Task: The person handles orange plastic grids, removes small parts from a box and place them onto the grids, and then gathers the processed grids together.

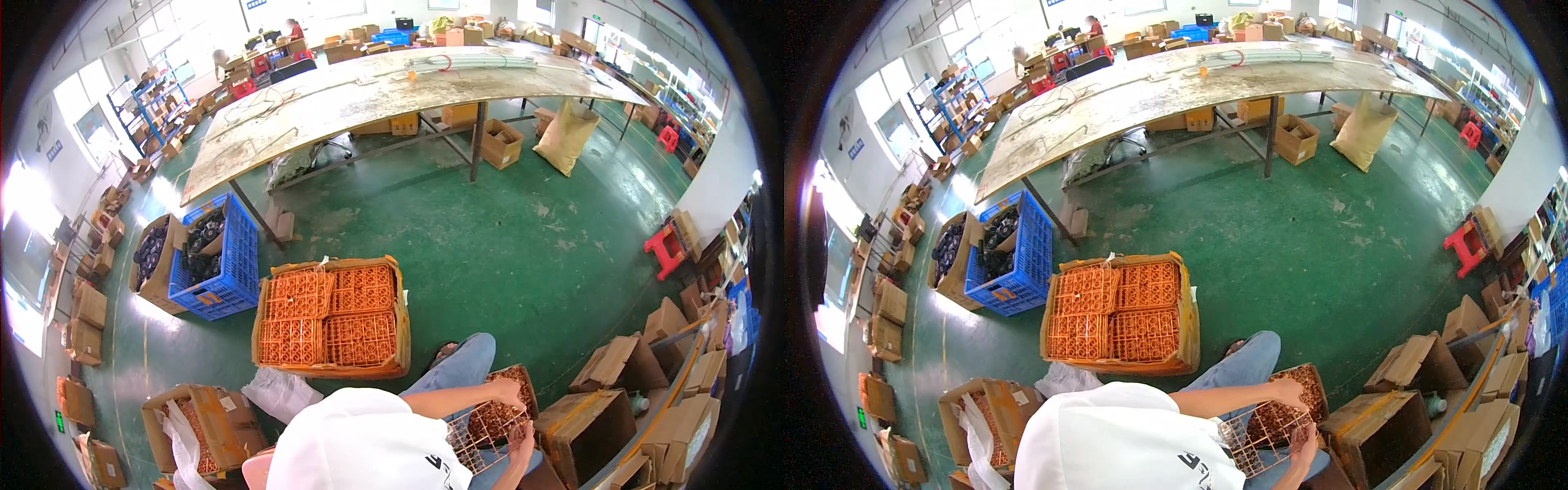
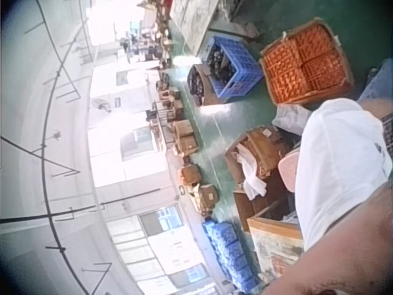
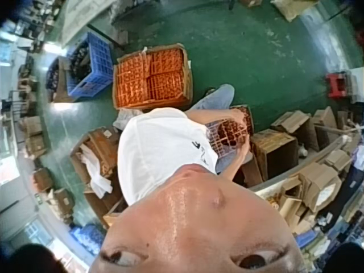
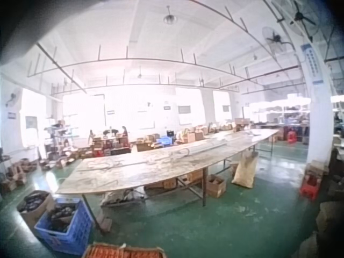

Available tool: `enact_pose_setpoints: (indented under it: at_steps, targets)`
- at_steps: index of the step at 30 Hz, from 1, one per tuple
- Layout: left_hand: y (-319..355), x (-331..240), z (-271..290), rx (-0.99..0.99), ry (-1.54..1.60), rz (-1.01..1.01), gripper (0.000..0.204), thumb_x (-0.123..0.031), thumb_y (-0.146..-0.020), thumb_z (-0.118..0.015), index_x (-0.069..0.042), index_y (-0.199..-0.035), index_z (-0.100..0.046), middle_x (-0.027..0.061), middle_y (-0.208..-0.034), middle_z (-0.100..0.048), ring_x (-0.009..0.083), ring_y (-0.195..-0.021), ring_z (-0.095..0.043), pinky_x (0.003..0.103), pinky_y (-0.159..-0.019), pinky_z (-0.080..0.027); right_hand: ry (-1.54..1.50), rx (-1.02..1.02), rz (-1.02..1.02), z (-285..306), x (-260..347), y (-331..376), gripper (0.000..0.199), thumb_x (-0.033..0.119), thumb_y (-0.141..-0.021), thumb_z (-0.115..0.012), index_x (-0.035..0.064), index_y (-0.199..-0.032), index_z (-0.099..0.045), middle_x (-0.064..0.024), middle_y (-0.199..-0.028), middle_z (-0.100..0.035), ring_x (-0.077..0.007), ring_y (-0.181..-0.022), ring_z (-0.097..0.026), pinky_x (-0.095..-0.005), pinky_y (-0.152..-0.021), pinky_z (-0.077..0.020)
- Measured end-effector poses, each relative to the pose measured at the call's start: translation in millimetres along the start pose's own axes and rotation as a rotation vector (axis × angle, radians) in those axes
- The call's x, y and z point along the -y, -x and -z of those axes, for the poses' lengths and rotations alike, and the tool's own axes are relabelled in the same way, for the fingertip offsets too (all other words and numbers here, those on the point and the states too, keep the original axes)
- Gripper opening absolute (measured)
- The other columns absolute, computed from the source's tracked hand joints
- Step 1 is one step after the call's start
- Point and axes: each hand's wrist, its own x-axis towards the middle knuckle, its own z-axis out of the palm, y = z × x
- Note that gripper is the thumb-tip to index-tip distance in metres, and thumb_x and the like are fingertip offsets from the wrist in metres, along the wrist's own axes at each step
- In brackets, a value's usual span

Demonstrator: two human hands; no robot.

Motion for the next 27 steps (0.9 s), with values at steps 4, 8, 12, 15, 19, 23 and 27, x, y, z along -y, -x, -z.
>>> enact_pose_setpoints:
  at_steps: [4, 8, 12, 15, 19, 23, 27]
  targets:
    - [7.5, -5.1, -11.6, -0.011, 0.515, 0.114, 0.034, -0.029, -0.067, -0.072, 0.004, -0.067, -0.063, 0.0165, -0.065, -0.063, 0.0215, -0.06, -0.064, 0.037, -0.049, -0.05, 0.053, 0.047, -0.028, 10.1, -1.8, 1.3, 0.027, 0.021, -0.089, -0.058, -0.0016, -0.104, -0.058, -0.005, -0.087, -0.061, -0.0128, -0.079, -0.059, -0.0279, -0.066, -0.0528]
    - [-22.4, 18.5, -34.1, 0.241, 0.571, -0.045, 0.035, -0.007, -0.067, -0.07, 0.007, -0.098, -0.061, 0.0144, -0.078, -0.064, 0.0195, -0.068, -0.065, 0.03, -0.051, -0.053, 0.118, 0.063, 0.079, 12.3, 2.9, 4.8, 0.019, 0.009, -0.09, -0.054, 0.0016, -0.106, -0.058, -0.0037, -0.086, -0.06, -0.0131, -0.074, -0.056, -0.0269, -0.063, -0.0485]
    - [-21.7, -10.2, -7.2, 0.015, -0.138, -0.001, 0.025, -0.024, -0.061, -0.072, -0.012, -0.084, -0.071, 0.0127, -0.086, -0.066, 0.0264, -0.078, -0.063, 0.038, -0.069, -0.051, 0.86, 0.179, 0.8, 27.0, -8.1, -38.8, 0.033, 0.01, -0.079, -0.062, 0.0031, -0.111, -0.057, -0.0084, -0.108, -0.06, -0.024, -0.1, -0.057, -0.0374, -0.082, -0.0471]
    - [-40.5, 22.4, -5.8, -0.149, 0.137, 0.038, 0.011, -0.013, -0.065, -0.073, -0.011, -0.076, -0.068, 0.009, -0.08, -0.068, 0.0184, -0.07, -0.066, 0.034, -0.06, -0.053, 0.151, 0.056, 0.204, -3.3, -3.4, -65.6, 0.022, 0.007, -0.089, -0.051, 0.0005, -0.109, -0.058, -0.0056, -0.099, -0.059, -0.0151, -0.088, -0.057, -0.0309, -0.076, -0.0508]
    - [-68.4, 27.0, -29.3, 0.046, 0.534, 0.296, 0.017, -0.004, -0.077, -0.063, -0.001, -0.093, -0.065, 0.0128, -0.091, -0.065, 0.0203, -0.076, -0.066, 0.034, -0.066, -0.06, 0.116, 0.042, 0.122, 0.7, 13.6, -59.8, 0.026, -0.002, -0.085, -0.05, -0.004, -0.111, -0.055, -0.0096, -0.093, -0.056, -0.0189, -0.085, -0.06, -0.0295, -0.074, -0.0512]
    - [-87.9, 25.7, -52.2, 0.089, 0.523, 0.353, 0.019, -0.004, -0.078, -0.061, -0.004, -0.097, -0.065, 0.0103, -0.095, -0.065, 0.0191, -0.081, -0.064, 0.032, -0.064, -0.057, 0.102, -0.017, 0.083, 22.1, 10.0, -71.3, 0.027, 0.0, -0.085, -0.051, -0.0013, -0.111, -0.057, -0.0098, -0.097, -0.057, -0.0195, -0.087, -0.059, -0.0291, -0.075, -0.05]
    - [-100.4, 43.0, -55.8, 0.134, 0.43, 0.329, 0.025, -0.009, -0.077, -0.062, -0.006, -0.102, -0.065, 0.009, -0.101, -0.064, 0.0199, -0.093, -0.061, 0.035, -0.077, -0.051, 0.061, 0.002, 0.017, 21.0, 10.7, -80.0, 0.033, 0.009, -0.087, -0.052, 0.0045, -0.121, -0.054, -0.0078, -0.114, -0.056, -0.0188, -0.104, -0.054, -0.0315, -0.083, -0.0462]
